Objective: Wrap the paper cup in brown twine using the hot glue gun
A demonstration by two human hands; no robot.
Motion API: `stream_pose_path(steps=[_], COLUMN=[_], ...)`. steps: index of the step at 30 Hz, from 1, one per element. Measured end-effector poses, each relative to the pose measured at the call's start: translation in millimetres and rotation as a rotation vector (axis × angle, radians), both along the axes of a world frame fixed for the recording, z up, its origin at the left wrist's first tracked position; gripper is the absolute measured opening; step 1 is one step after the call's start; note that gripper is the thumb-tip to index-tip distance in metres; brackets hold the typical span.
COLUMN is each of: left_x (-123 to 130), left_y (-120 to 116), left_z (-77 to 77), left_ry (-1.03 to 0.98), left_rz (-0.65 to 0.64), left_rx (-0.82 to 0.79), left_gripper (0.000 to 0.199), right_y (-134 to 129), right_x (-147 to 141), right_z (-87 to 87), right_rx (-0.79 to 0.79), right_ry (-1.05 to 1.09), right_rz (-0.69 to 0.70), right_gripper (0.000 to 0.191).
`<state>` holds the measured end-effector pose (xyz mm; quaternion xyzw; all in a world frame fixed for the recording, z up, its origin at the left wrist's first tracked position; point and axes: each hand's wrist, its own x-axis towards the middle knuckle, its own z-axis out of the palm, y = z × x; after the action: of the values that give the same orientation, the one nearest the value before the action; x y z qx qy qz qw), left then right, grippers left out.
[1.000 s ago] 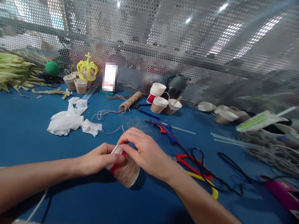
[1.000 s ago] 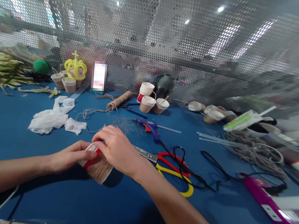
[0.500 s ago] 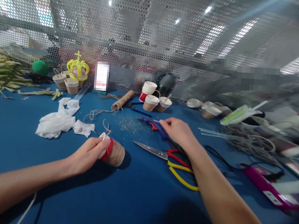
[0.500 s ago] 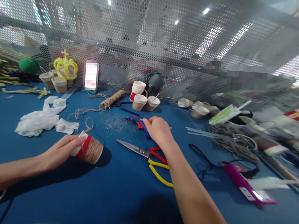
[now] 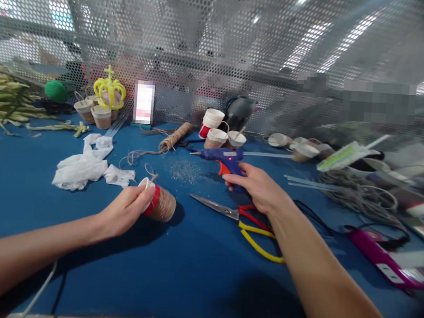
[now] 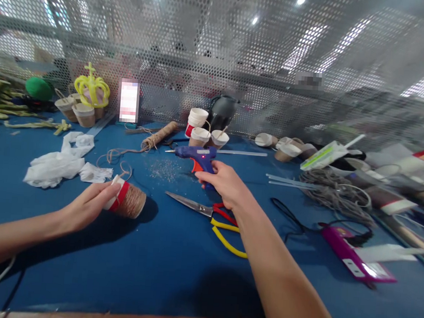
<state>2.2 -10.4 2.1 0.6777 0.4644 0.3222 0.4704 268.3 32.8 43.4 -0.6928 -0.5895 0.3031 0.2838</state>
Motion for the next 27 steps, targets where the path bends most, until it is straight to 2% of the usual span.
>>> stream_pose_path(steps=[3,5,9,13,18,22,27], left_x=[0,-1,-1,-2,-1,0,1], left_y=[-1,-1,2,6,7,7,7], left_z=[3.0,5.4,8.1,7.2,6.8,8.0,7.4], left_ry=[0.102,0.165,0.203,0.147,0.084,0.088,0.083], left_rz=[-0.020,-0.035,-0.041,-0.023,-0.016,-0.016,-0.023], left_rx=[0.059,0.078,0.058,0.022,0.006,0.005,-0.004], left_gripper=[0.043,0.042,0.043,0.044,0.044,0.044,0.044], right_y=[-26,-40,-61,-73,-81,-82,-83], right_x=[-12,-20,-34,-44,-45,-41,-44], right_z=[10.2,11.4,5.8,-0.4,-8.3,-13.2,-14.3], right_rx=[-0.057,-0.056,0.008,-0.041,0.239,0.359,0.650], right_ry=[0.241,0.323,0.245,0.132,-0.088,-0.219,-0.628], right_rz=[0.094,0.169,0.283,0.309,0.443,0.557,0.724], right_gripper=[0.018,0.018,0.017,0.015,0.006,0.018,0.032])
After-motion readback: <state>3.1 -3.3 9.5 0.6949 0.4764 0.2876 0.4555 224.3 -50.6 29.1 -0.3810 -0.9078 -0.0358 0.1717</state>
